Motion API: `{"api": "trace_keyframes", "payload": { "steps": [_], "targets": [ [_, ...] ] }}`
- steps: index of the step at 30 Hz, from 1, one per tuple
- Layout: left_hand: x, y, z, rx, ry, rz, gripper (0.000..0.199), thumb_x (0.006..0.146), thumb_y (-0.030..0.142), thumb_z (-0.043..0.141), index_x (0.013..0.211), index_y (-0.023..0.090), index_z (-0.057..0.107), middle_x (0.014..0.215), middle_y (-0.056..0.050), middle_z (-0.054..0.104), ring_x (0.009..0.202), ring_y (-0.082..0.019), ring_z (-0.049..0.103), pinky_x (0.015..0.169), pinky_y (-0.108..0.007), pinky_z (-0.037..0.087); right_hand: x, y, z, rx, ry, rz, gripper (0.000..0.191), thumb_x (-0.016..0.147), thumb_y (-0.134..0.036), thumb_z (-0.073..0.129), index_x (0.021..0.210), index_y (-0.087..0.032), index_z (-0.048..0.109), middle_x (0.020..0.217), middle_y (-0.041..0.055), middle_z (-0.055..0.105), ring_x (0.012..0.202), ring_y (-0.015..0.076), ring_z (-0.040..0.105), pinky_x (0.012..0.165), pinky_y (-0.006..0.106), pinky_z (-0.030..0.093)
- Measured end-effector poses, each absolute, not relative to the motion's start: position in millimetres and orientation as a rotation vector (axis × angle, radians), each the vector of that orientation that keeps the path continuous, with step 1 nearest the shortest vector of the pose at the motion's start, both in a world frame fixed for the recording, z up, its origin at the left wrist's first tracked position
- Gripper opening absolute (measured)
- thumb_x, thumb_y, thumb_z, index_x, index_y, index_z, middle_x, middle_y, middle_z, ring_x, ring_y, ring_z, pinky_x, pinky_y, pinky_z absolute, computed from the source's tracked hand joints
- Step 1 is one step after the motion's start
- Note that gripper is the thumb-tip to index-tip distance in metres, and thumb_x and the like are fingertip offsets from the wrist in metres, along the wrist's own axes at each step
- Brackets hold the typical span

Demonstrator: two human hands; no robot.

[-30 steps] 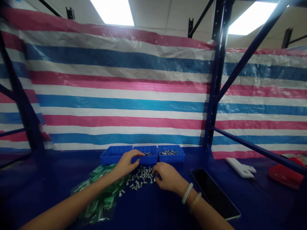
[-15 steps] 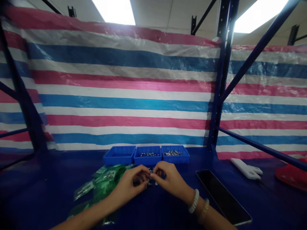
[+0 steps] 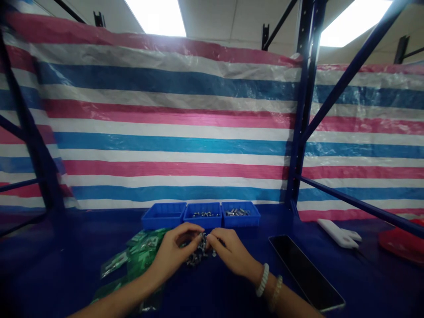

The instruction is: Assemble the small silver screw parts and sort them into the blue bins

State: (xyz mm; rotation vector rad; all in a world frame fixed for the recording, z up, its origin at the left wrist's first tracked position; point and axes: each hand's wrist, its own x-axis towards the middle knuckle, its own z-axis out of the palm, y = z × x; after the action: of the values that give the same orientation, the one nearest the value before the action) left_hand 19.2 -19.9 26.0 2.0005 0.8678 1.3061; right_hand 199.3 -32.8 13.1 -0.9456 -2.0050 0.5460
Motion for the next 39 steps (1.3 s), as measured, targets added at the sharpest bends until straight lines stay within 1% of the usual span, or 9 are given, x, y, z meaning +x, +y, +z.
{"api": "trace_keyframes", "payload": {
  "steps": [6,10,14,17,21,25,30,35,39],
  "targets": [
    [25,39,47,2.399,0.977,1.339,0.030,0.077,0.009,0.052,0.099,0.021,0.069,0.091,-0.005,0.066,0.083,-0.018,0.062,0.076,-0.032,0.052,213,-19,4,-1.085,-2.235,0.280,0.005,0.081,-0.020,0.061,0.084,-0.018,0.065,0.079,0.0023,0.064,0.074,0.0163,0.057,0.069,0.026,0.042],
    [24,50,44,2.417,1.034,1.315,0.048,0.071,0.002,0.049,0.114,0.020,0.062,0.099,-0.006,0.065,0.084,-0.019,0.062,0.077,-0.034,0.051,216,-13,-6,-1.057,-2.387,0.270,0.017,0.073,-0.008,0.065,0.086,-0.019,0.067,0.081,0.0012,0.066,0.080,0.0174,0.058,0.074,0.027,0.044],
    [16,26,34,2.413,0.992,1.285,0.057,0.064,-0.005,0.042,0.111,0.020,0.061,0.103,-0.005,0.065,0.087,-0.018,0.061,0.080,-0.033,0.049,215,-13,-2,-1.025,-2.388,0.280,0.023,0.074,0.000,0.058,0.082,-0.020,0.068,0.080,0.0010,0.067,0.082,0.0170,0.059,0.077,0.027,0.044],
    [13,5,25,2.392,0.938,1.263,0.062,0.059,-0.008,0.038,0.108,0.021,0.061,0.099,-0.003,0.064,0.087,-0.017,0.061,0.079,-0.030,0.048,215,-17,5,-1.008,-2.273,0.355,0.018,0.076,-0.004,0.061,0.081,-0.020,0.068,0.082,0.0011,0.067,0.081,0.0163,0.059,0.075,0.027,0.045],
    [14,-13,17,2.403,0.900,1.221,0.056,0.060,-0.008,0.039,0.102,0.020,0.062,0.094,-0.004,0.064,0.085,-0.018,0.060,0.078,-0.030,0.047,214,-20,10,-0.955,-2.155,0.453,0.009,0.079,-0.011,0.064,0.080,-0.020,0.066,0.081,-0.0001,0.066,0.079,0.0151,0.060,0.074,0.026,0.046],
    [17,-22,16,2.406,0.894,1.179,0.047,0.065,-0.006,0.041,0.098,0.019,0.062,0.092,-0.004,0.064,0.084,-0.018,0.060,0.076,-0.030,0.047,210,-25,7,-0.908,-2.247,0.443,0.011,0.079,-0.010,0.062,0.084,-0.019,0.066,0.083,0.0006,0.066,0.079,0.0154,0.059,0.074,0.026,0.046],
    [15,-17,17,2.326,0.984,1.230,0.048,0.061,-0.007,0.039,0.095,0.018,0.062,0.088,-0.003,0.064,0.081,-0.017,0.060,0.074,-0.029,0.047,195,-38,4,-0.767,-2.412,0.377,0.021,0.075,-0.019,0.069,0.096,-0.020,0.066,0.098,0.0039,0.067,0.095,0.0194,0.058,0.087,0.032,0.044],
    [14,-12,16,2.254,1.013,1.257,0.048,0.059,-0.007,0.038,0.093,0.017,0.062,0.087,-0.003,0.064,0.079,-0.017,0.061,0.071,-0.029,0.047,187,-44,1,-0.779,-2.521,0.397,0.028,0.074,-0.005,0.062,0.099,-0.017,0.068,0.099,0.0055,0.065,0.097,0.0181,0.058,0.089,0.028,0.045],
    [15,-15,15,2.255,1.006,1.259,0.047,0.060,-0.007,0.039,0.092,0.018,0.063,0.086,-0.002,0.064,0.079,-0.017,0.060,0.072,-0.029,0.047,189,-42,0,-0.877,-2.502,0.378,0.034,0.077,-0.002,0.056,0.104,-0.020,0.066,0.105,0.0063,0.061,0.099,0.0182,0.057,0.090,0.029,0.045]
  ]
}}
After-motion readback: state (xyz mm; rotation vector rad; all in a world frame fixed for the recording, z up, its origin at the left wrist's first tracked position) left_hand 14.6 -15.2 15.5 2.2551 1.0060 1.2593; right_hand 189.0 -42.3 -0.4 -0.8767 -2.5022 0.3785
